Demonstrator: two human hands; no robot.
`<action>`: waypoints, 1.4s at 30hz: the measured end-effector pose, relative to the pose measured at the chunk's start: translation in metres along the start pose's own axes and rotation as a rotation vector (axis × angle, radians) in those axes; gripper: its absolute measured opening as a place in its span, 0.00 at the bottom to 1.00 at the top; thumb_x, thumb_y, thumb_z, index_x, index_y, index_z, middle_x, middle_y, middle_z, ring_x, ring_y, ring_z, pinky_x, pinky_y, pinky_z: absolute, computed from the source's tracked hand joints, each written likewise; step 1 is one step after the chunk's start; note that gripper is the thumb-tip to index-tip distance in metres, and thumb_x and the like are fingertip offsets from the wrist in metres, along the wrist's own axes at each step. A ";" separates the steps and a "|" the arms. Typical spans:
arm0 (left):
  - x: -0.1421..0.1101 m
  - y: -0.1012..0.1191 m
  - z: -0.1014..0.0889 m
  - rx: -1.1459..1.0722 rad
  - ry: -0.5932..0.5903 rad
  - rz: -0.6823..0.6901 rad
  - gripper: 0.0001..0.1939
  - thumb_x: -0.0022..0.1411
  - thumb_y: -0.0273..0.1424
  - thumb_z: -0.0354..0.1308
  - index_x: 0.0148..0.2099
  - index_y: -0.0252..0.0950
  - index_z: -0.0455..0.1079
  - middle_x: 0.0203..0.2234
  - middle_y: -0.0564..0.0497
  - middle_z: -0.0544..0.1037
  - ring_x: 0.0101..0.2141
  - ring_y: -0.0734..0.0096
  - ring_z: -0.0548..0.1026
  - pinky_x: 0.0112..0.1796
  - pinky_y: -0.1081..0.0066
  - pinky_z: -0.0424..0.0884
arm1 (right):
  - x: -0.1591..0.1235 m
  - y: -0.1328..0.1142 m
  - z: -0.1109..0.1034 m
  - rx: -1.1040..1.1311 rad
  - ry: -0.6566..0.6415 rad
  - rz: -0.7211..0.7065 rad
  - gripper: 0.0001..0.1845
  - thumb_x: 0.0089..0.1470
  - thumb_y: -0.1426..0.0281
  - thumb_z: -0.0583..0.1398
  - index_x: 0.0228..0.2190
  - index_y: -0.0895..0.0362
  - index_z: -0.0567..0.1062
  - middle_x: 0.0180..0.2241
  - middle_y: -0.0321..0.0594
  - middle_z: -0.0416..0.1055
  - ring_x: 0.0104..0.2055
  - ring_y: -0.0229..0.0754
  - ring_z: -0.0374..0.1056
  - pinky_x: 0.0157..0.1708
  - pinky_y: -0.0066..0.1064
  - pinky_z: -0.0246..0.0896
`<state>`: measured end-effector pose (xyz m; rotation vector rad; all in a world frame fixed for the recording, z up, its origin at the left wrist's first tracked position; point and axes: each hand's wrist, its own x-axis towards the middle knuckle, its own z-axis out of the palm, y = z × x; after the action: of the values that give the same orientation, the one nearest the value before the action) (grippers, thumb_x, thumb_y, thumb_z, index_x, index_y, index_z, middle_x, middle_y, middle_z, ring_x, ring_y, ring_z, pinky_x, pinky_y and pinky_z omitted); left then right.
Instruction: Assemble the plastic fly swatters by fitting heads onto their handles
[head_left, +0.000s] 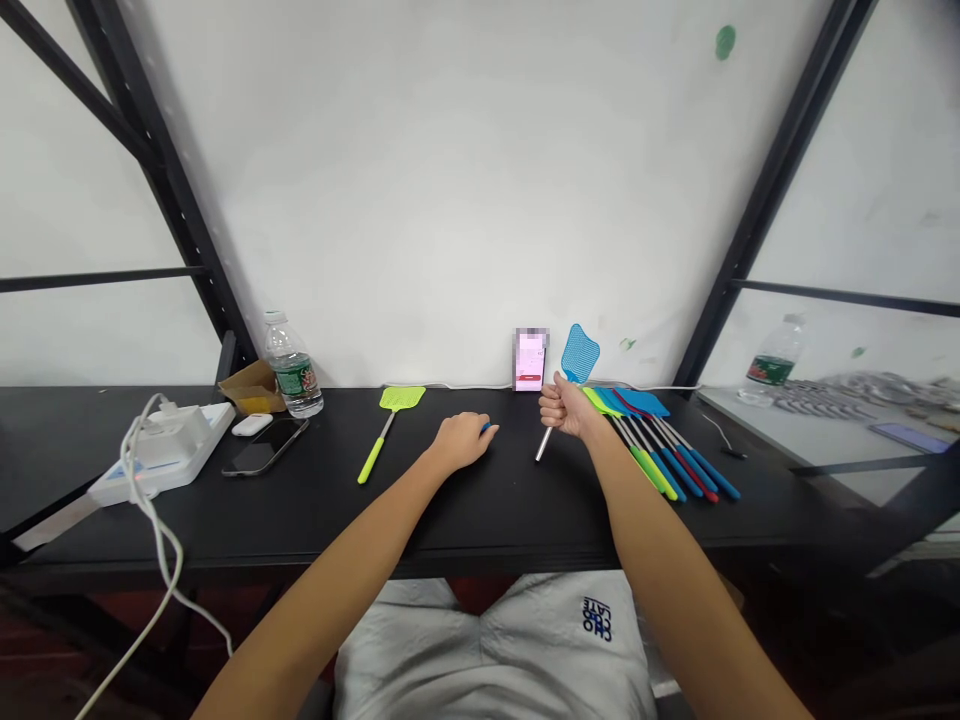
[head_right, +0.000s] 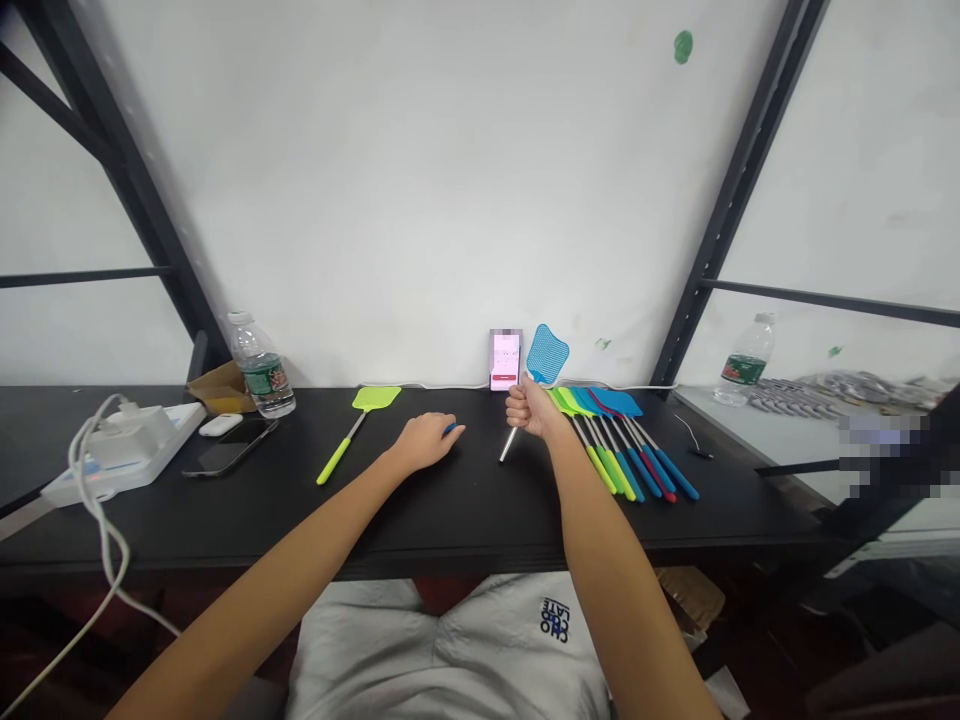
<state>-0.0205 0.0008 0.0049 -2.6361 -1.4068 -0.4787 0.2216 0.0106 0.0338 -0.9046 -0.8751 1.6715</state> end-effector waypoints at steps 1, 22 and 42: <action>0.001 -0.002 0.000 -0.004 0.007 -0.008 0.19 0.70 0.43 0.44 0.40 0.38 0.70 0.36 0.45 0.78 0.39 0.61 0.76 0.37 0.68 0.67 | 0.001 0.000 -0.001 0.001 -0.001 -0.001 0.26 0.66 0.50 0.41 0.23 0.52 0.44 0.13 0.25 0.38 0.14 0.30 0.30 0.12 0.24 0.31; 0.005 -0.016 0.001 -0.054 0.010 -0.031 0.08 0.63 0.35 0.54 0.40 0.37 0.69 0.38 0.47 0.73 0.40 0.64 0.72 0.39 0.69 0.67 | 0.022 0.021 -0.017 -0.270 0.310 -0.142 0.15 0.58 0.64 0.59 0.25 0.53 0.58 0.14 0.26 0.51 0.13 0.31 0.48 0.12 0.23 0.46; -0.009 0.022 0.000 -0.451 0.097 0.145 0.13 0.63 0.43 0.54 0.37 0.38 0.67 0.26 0.54 0.74 0.26 0.73 0.69 0.28 0.73 0.60 | 0.018 0.036 0.018 -0.665 0.191 -0.337 0.31 0.61 0.50 0.52 0.15 0.57 0.70 0.10 0.37 0.57 0.13 0.34 0.53 0.14 0.27 0.49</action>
<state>-0.0064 -0.0186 0.0033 -2.9749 -1.1801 -0.9931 0.1867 0.0170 0.0076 -1.2490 -1.3960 0.9868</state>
